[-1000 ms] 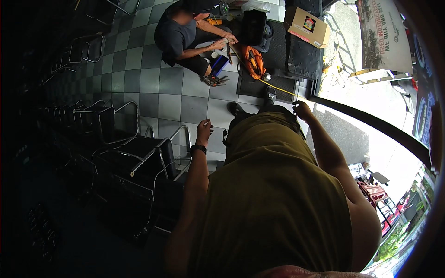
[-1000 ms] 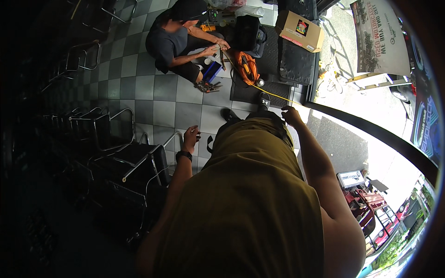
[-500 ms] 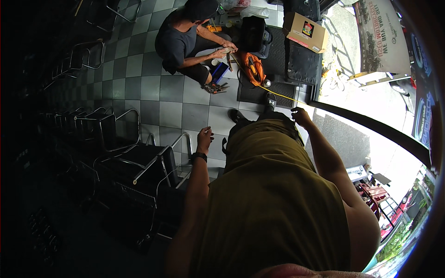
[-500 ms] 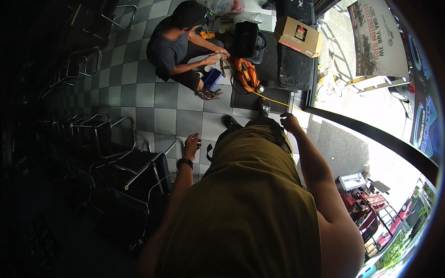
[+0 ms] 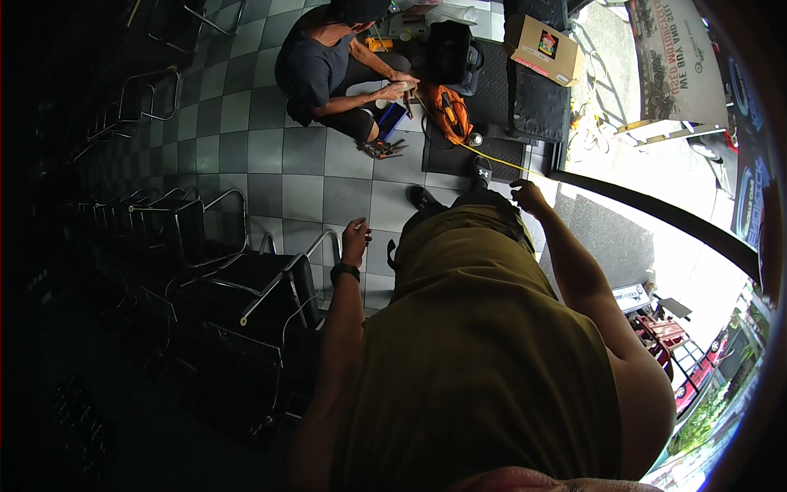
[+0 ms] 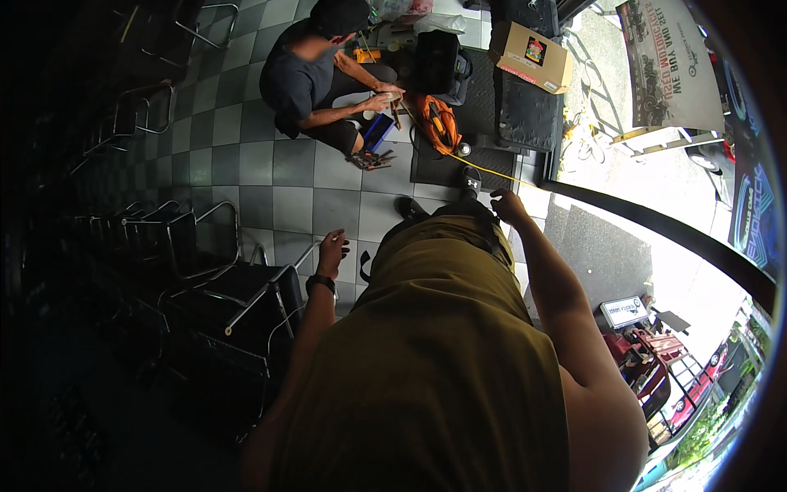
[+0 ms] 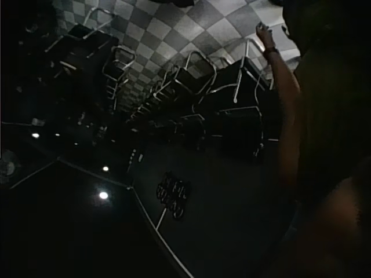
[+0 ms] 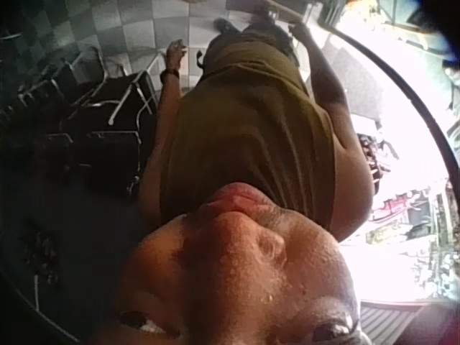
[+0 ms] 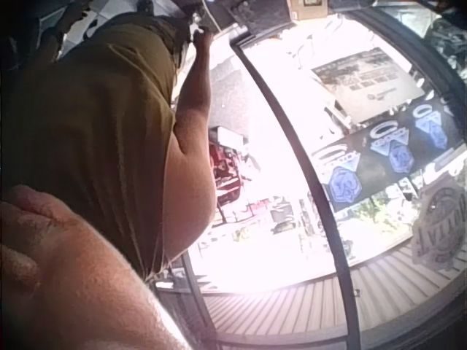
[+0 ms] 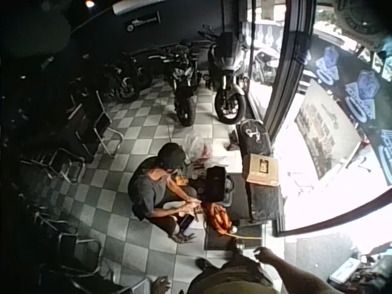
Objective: Installing a large commercial sign on the exterior of a building using a drill and screws.
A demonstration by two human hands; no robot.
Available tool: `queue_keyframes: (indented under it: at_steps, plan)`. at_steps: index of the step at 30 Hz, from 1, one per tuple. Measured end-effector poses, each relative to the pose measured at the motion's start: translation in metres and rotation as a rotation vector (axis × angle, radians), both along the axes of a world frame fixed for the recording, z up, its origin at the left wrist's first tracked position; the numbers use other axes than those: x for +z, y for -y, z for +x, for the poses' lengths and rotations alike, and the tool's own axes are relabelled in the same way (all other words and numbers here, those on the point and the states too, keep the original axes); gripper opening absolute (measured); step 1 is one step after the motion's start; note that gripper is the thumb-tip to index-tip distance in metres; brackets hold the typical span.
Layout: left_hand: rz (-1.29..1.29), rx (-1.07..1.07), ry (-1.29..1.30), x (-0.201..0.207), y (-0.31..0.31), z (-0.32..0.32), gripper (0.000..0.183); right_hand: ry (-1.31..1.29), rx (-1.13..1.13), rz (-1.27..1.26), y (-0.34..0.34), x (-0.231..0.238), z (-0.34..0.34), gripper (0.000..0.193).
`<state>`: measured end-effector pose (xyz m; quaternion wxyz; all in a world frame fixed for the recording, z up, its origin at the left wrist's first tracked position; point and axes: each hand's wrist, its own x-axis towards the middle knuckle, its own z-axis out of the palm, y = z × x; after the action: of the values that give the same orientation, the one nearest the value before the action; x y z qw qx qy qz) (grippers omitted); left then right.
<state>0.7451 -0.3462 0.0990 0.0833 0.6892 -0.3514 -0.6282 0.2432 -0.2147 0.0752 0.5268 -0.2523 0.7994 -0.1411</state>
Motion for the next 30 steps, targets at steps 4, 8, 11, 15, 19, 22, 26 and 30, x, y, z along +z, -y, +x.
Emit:
queue_keyframes:
  at_steps: [4,8,11,15,19,22,26,30]
  plan:
    - [-0.019,-0.003,-0.010,-0.004,0.008,0.014,0.031,-0.069,0.068,-0.032,0.006,-0.001,0.008,0.035]
    - [0.006,-0.014,0.019,-0.013,0.008,0.024,0.032,-0.137,0.139,-0.117,0.018,0.001,0.010,0.037]
    - [0.035,-0.023,0.028,-0.016,0.013,0.016,0.032,-0.155,0.177,-0.187,0.040,0.009,0.007,0.037]
    - [0.025,-0.088,0.048,-0.012,0.022,-0.011,0.033,-0.160,0.312,-0.376,0.091,0.021,0.005,0.035]
    - [-0.035,-0.137,0.049,-0.031,0.040,-0.054,0.031,-0.041,0.433,-0.305,0.155,0.006,0.022,0.034]
    - [-0.134,-0.173,-0.009,-0.070,0.061,-0.101,0.029,0.152,0.512,-0.315,0.214,-0.010,0.042,0.031]
    - [-0.177,-0.316,-0.045,-0.124,0.093,-0.169,0.028,0.163,0.682,-0.343,0.269,-0.069,0.072,0.034]
    - [-0.269,-0.459,0.014,-0.236,0.113,-0.188,0.031,0.215,0.574,-0.502,0.297,-0.123,0.086,0.034]
